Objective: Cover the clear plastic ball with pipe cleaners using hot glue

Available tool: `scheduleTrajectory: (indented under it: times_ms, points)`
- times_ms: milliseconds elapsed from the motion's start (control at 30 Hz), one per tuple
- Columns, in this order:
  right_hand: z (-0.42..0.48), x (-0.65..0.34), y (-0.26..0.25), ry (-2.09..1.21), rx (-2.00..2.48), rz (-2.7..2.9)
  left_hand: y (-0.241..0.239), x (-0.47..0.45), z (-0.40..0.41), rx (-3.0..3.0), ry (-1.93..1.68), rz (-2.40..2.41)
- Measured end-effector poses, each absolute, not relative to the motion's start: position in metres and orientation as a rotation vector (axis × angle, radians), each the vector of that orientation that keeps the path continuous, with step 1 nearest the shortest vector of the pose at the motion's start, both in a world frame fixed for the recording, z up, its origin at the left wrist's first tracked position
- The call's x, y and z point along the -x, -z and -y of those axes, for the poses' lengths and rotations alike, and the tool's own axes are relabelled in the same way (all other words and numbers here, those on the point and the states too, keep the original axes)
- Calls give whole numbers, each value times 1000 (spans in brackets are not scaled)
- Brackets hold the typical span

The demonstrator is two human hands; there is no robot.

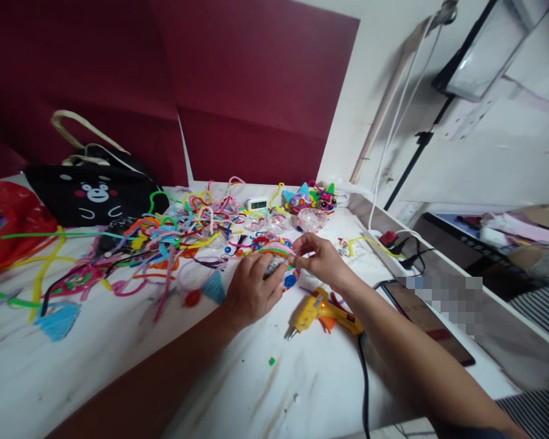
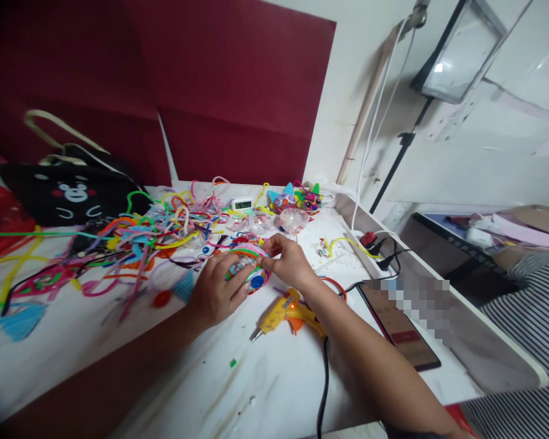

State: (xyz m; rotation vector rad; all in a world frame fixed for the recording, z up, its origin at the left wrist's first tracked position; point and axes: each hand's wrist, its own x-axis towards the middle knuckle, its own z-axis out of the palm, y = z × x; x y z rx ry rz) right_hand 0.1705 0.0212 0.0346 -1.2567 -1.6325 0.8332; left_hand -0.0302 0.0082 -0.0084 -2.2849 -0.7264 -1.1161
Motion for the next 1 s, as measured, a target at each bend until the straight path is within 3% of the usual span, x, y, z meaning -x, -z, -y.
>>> scheduleTrajectory:
  times_ms: [267,567,1000]
  points:
    - [-24,-167,-44,-1013,1260,1528,8,31,-8,2311,1208,712]
    - [-24,-167,-46,-1088,1254,1476,6,40,-22,2347,1701,1082]
    - [-44,-186,-47,-1249,1185,1521,12,41,-26,2613,1753,1195]
